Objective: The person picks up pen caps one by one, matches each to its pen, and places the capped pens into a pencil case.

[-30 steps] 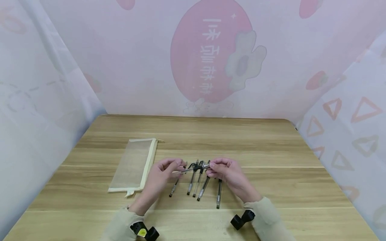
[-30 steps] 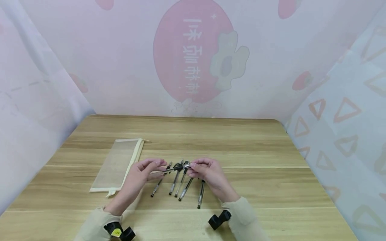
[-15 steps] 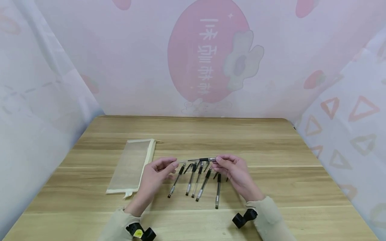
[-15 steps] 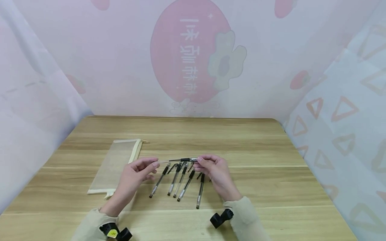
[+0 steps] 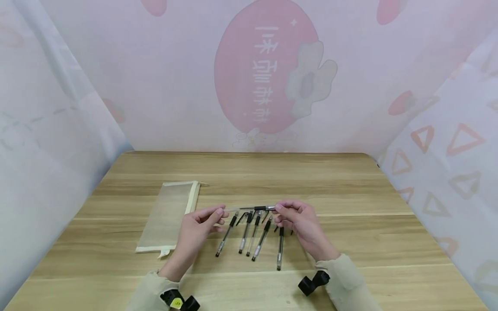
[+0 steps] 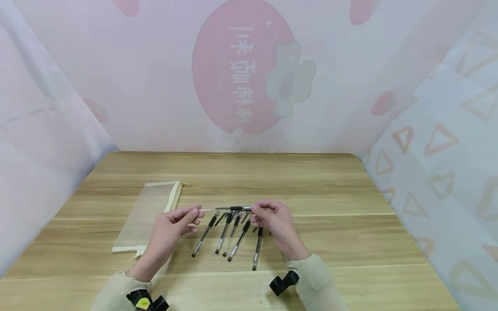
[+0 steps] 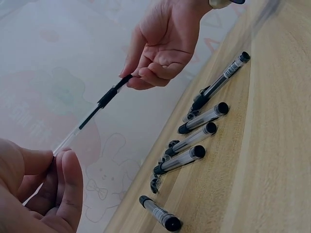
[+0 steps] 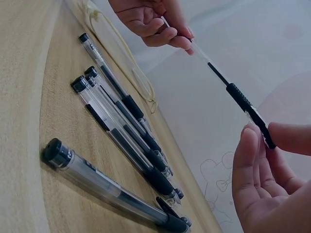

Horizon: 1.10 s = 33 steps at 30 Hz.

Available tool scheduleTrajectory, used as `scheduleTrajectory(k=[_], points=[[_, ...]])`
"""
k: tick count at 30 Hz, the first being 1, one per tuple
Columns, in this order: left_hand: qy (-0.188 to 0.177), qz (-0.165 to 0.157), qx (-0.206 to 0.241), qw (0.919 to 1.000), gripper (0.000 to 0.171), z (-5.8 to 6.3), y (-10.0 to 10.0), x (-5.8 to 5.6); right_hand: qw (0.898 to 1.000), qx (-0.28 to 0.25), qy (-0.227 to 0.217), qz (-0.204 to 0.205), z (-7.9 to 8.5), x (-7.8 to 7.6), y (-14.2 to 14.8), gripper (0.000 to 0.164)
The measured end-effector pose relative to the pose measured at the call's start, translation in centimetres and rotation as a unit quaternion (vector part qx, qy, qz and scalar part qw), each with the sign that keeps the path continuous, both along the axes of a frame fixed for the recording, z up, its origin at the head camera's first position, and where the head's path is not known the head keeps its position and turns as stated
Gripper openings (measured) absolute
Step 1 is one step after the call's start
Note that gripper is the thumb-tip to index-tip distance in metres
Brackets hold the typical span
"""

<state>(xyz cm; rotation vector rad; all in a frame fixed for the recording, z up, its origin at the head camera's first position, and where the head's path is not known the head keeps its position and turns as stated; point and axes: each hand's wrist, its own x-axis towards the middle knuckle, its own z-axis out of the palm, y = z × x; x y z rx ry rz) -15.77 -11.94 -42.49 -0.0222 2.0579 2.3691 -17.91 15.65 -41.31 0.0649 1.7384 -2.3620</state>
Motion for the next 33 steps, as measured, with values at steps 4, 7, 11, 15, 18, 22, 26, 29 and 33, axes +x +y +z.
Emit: scheduleTrajectory(k=[4, 7, 11, 15, 18, 22, 26, 29, 33], points=[[-0.001, 0.010, -0.012, 0.9999, 0.025, 0.06, -0.30, 0.06, 1.000, 0.018, 0.003, 0.008, -0.02, 0.12, -0.20, 0.024], [-0.003, 0.019, -0.016, 0.9997, 0.025, 0.17, -0.55, 0.03, 0.999, 0.032, 0.007, 0.019, 0.09, 0.19, -0.33, 0.024], [-0.002, 0.026, -0.018, 0.9995, 0.025, 0.08, -0.76, 0.01, 0.999, 0.039, 0.009, 0.027, 0.24, 0.23, -0.55, 0.022], [-0.002, 0.026, -0.020, 0.9994, 0.025, -0.05, -0.76, 0.03, 0.999, 0.041, 0.008, 0.023, 0.25, 0.19, -0.66, 0.021], [-0.003, 0.021, -0.017, 0.9996, 0.024, -0.09, -0.63, 0.03, 0.999, 0.042, 0.005, 0.012, 0.28, 0.18, -0.60, 0.023], [-0.004, 0.011, -0.012, 0.9999, 0.025, -0.11, -0.40, 0.06, 0.999, 0.046, -0.002, -0.009, 0.25, 0.16, -0.48, 0.026], [0.003, 0.010, -0.028, 0.9995, 0.024, -0.16, -0.23, 0.08, 0.998, 0.055, -0.005, -0.020, 0.09, 0.18, -0.50, 0.028], [0.012, 0.011, -0.047, 0.9987, 0.022, -0.23, -0.16, 0.05, 0.998, 0.061, -0.002, -0.023, 0.03, 0.22, -0.57, 0.026], [0.021, 0.008, -0.066, 0.9976, 0.022, -0.22, -0.10, 0.07, 0.998, 0.058, 0.003, -0.025, 0.11, 0.25, -0.60, 0.020]])
